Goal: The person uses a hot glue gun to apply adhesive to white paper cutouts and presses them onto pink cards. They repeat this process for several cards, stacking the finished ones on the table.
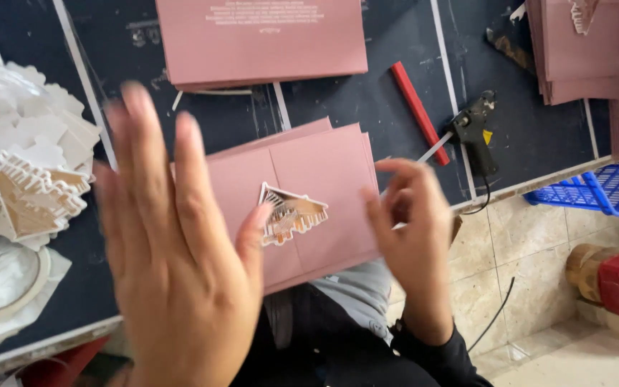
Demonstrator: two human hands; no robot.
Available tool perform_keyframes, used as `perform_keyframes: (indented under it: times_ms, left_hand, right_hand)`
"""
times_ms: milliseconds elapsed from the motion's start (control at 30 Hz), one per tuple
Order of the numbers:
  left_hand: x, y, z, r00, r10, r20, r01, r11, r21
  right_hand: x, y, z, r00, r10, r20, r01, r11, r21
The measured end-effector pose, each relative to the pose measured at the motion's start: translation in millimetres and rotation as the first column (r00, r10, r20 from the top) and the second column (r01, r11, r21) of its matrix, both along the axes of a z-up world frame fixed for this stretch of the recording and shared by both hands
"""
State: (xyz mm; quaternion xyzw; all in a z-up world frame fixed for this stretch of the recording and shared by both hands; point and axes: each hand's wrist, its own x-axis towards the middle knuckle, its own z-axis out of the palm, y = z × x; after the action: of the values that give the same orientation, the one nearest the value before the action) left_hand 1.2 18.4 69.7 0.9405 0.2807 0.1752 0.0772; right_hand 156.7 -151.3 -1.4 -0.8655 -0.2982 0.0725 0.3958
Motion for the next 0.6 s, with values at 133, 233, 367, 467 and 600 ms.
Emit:
perform_keyframes:
  times_ms: [133, 233, 367, 467, 600]
  left_hand:
    - [33, 7, -22, 0.966, -0.256, 0.04, 0.251, 0.964, 0.09]
    - [72, 9, -85, 0.837, -0.506, -0.208, 0.499, 0.862, -0.089]
    - [77, 6, -138, 0.844, -0.525, -0.108, 0.525, 0.851, -0.032]
    - [77, 6, -137, 0.855, -0.499, -0.139, 0.502, 0.865, -0.015]
    - [107, 41, -84, 0.861, -0.456, -0.225, 0.492, 0.858, 0.146]
  right_hand:
    - [4, -6, 9, 0.997, -0.072, 0.0, 0.072, 0.993, 0.09]
    - [8, -14, 8, 0.976, -0.206, -0.074, 0.212, 0.973, 0.088]
    - [24, -38, -10, 0.956, -0.289, -0.048, 0.292, 0.953, 0.079]
    - [50, -69, -30, 0.938, -0.335, 0.093, 0.334, 0.942, 0.022]
    - [105, -113, -66, 0.863, -0.248, 0.44, 0.315, 0.945, -0.085]
